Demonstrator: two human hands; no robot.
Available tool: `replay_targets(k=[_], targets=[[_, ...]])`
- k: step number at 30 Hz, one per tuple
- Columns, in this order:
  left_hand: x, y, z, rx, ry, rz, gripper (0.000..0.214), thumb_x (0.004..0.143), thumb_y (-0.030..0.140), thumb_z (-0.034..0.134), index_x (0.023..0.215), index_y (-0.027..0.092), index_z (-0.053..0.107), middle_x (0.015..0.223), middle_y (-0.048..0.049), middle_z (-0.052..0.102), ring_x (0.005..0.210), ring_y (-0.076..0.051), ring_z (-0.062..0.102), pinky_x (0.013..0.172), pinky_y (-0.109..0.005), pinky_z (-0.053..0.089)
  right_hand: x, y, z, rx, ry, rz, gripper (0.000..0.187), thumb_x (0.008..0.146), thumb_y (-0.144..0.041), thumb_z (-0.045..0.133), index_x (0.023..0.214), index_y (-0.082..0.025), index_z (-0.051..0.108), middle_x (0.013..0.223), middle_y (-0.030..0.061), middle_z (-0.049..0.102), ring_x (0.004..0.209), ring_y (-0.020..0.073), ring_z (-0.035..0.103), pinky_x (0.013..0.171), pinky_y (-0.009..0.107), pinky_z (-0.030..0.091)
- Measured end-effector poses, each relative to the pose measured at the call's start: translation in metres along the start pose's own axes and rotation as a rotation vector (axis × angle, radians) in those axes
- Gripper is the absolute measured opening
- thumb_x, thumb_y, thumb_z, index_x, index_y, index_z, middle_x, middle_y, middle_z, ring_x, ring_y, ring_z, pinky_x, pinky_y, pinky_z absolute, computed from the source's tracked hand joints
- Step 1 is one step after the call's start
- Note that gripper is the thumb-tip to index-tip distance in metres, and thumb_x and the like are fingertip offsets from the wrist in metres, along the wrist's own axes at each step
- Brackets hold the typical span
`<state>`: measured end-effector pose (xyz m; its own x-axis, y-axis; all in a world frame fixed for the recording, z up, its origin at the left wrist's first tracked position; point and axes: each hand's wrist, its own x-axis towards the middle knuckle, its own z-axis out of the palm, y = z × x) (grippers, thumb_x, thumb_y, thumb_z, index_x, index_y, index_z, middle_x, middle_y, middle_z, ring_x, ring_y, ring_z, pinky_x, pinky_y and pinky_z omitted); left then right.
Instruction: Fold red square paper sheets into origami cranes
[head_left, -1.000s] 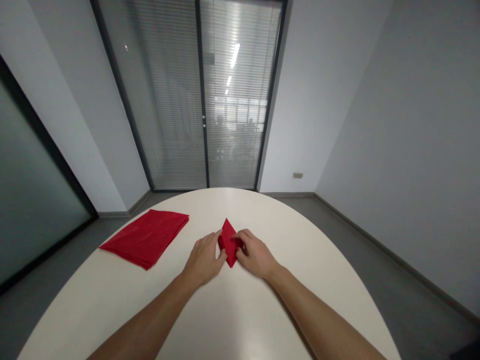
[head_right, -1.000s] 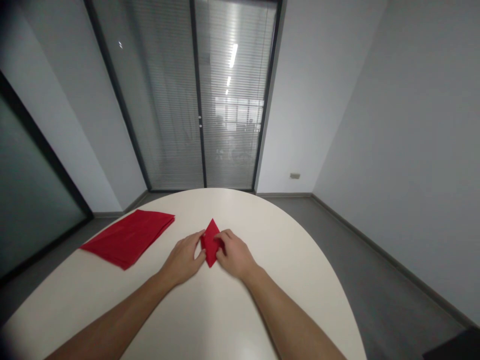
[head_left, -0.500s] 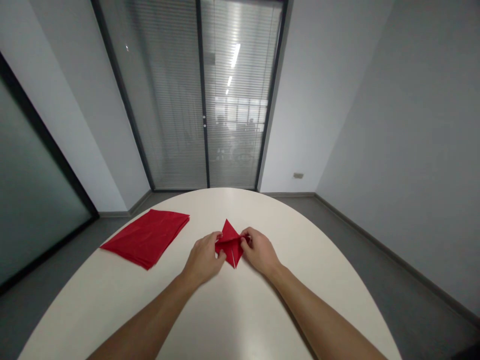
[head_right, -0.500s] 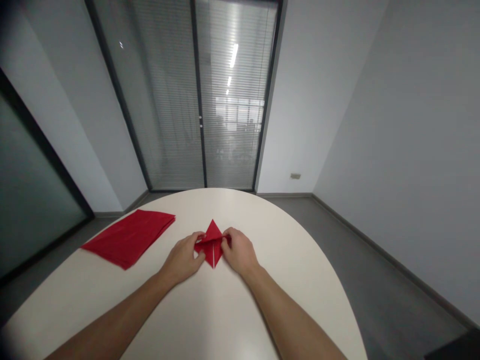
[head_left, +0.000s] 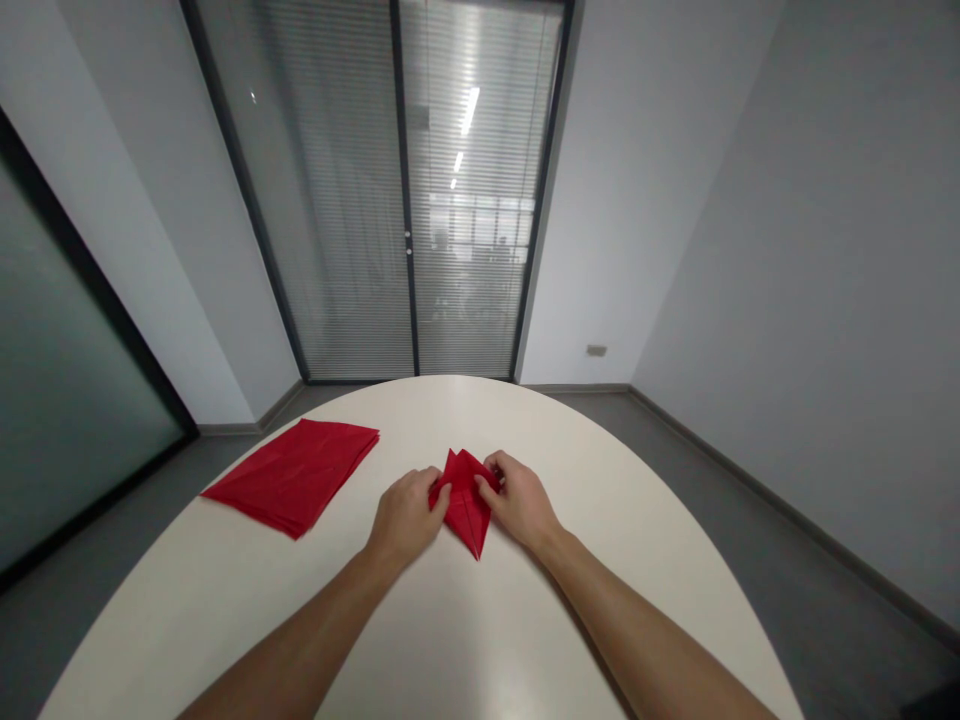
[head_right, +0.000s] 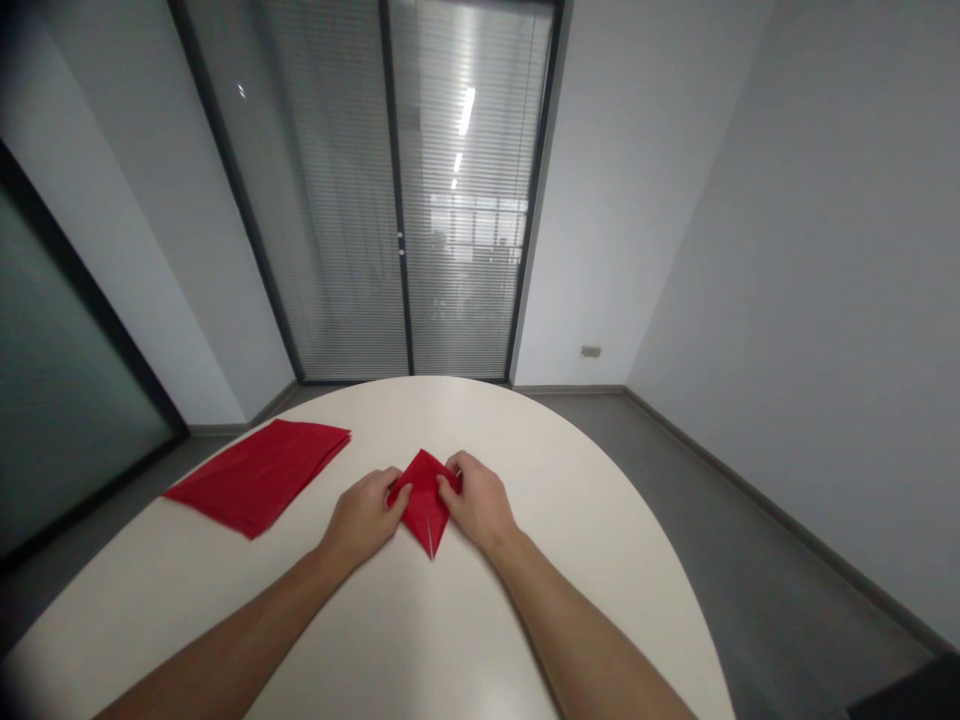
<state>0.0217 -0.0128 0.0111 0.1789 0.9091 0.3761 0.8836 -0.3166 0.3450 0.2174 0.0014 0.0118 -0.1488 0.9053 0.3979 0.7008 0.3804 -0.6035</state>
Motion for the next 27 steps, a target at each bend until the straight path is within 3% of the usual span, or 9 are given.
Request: replay_targets(k=[11, 16, 24, 27], targets=[[-0.0017, 0.0052, 0.0001, -0.106, 0.011, -0.042, 0.011, 0.096, 0.026, 0.046, 0.097, 0.024, 0.057, 0.089, -0.0019, 0.07, 0.081, -0.019, 0.066, 0.071, -0.028, 0.043, -0.0013, -0.0065, -0.0035, -0.04, 0.007, -0.017, 0.009, 0.09, -0.031, 0.054, 0.087, -0.023, 0.056, 0.078, 0.0, 0.065, 0.067, 0.0157, 0.056, 0.063, 0.026, 0.038], [-0.0001, 0.0059, -0.0001, -0.141, -0.002, -0.097, 0.009, 0.095, 0.025, 0.048, 0.099, 0.024, 0.057, 0.092, -0.0012, 0.073, 0.084, -0.019, 0.068, 0.072, -0.028, 0.043, -0.0014, -0.0076, -0.002, -0.019, -0.033, 0.016, 0.011, 0.091, -0.031, 0.054, 0.098, -0.024, 0.056, 0.063, -0.0047, 0.06, 0.057, 0.0156, 0.055, 0.056, 0.025, 0.034], [0.0007, 0.0055, 0.0013, -0.153, 0.005, -0.119, 0.009, 0.092, 0.024, 0.051, 0.097, 0.025, 0.058, 0.094, -0.0003, 0.073, 0.083, -0.019, 0.068, 0.071, -0.027, 0.043, -0.0033, -0.01, -0.0025, 0.045, -0.1, -0.003, 0.026, 0.089, -0.028, 0.056, 0.115, -0.025, 0.06, 0.065, -0.005, 0.064, 0.061, 0.0152, 0.06, 0.06, 0.025, 0.039], [0.0005, 0.0044, 0.0022, -0.184, 0.008, -0.124, 0.009, 0.092, 0.024, 0.051, 0.097, 0.025, 0.058, 0.094, 0.0, 0.073, 0.083, -0.018, 0.067, 0.072, -0.027, 0.042, -0.0031, -0.0102, -0.0029, -0.005, -0.108, -0.005, 0.024, 0.089, -0.027, 0.055, 0.11, -0.025, 0.065, 0.066, -0.0036, 0.064, 0.061, 0.0152, 0.059, 0.061, 0.026, 0.037]])
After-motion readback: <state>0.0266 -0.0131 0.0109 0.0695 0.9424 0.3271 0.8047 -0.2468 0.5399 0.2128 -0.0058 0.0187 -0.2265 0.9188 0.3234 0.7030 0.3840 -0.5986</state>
